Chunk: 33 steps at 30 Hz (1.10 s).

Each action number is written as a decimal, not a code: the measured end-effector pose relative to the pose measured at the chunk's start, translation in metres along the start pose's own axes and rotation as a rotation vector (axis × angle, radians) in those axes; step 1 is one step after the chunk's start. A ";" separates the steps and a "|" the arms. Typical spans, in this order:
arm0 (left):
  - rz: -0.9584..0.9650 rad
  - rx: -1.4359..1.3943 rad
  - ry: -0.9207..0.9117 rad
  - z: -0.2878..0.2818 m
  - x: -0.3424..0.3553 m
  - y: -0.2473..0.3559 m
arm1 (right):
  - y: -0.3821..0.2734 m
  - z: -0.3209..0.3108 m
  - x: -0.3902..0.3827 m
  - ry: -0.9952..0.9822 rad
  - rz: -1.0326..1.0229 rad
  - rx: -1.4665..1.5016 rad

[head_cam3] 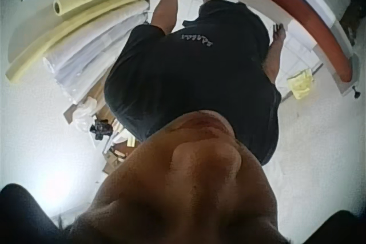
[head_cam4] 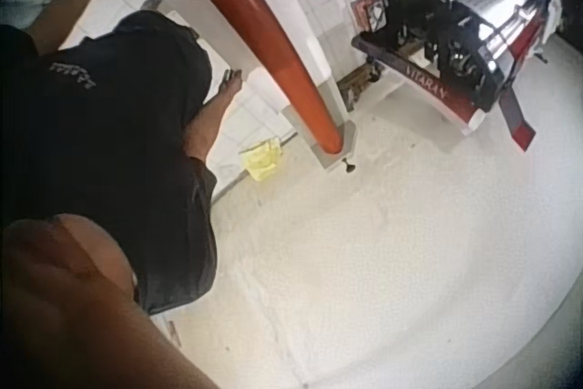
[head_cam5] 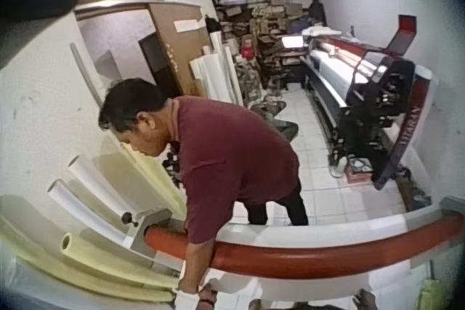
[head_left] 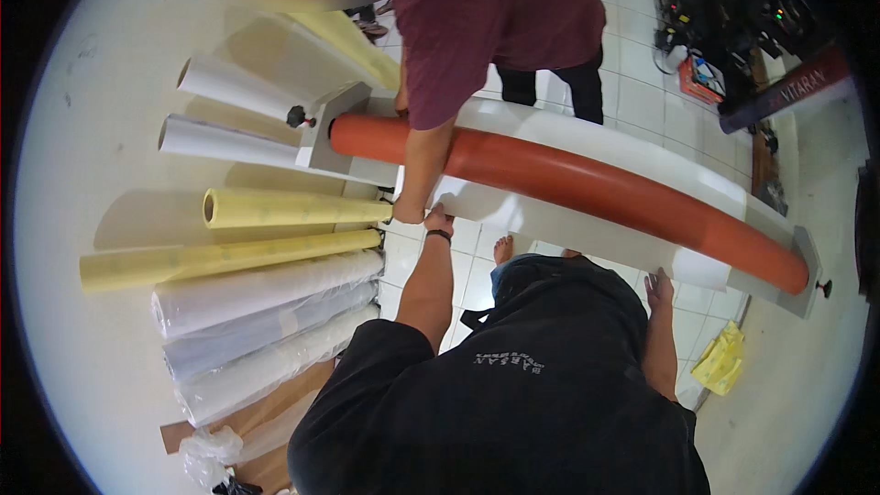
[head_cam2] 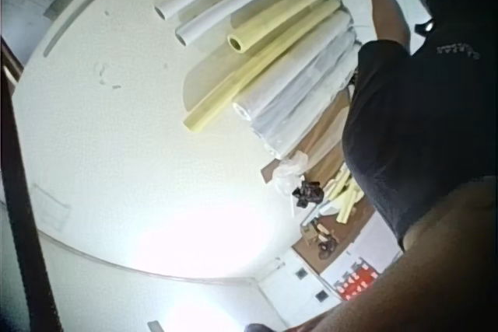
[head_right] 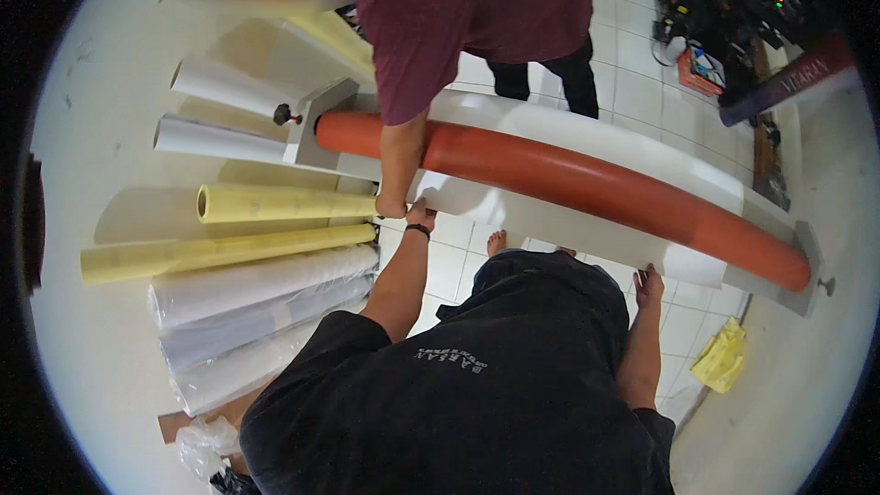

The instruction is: The recorder is laminating a large printed poster using a manual cold-roll laminator with the help of another person.

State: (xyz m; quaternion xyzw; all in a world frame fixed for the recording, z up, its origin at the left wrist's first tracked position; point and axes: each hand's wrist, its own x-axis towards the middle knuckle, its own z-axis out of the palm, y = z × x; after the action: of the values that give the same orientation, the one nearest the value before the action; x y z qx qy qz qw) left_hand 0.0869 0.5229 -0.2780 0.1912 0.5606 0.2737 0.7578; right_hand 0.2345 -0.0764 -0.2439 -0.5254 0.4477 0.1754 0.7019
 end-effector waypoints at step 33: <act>-0.137 0.101 -0.031 0.000 0.008 0.019 | 0.003 0.010 -0.010 -0.026 -0.032 0.056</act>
State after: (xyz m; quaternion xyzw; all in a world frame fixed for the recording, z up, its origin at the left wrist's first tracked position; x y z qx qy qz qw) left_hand 0.0844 0.5428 -0.2721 0.1944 0.5736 0.1897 0.7728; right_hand 0.2314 -0.0644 -0.2367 -0.5104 0.4349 0.1581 0.7248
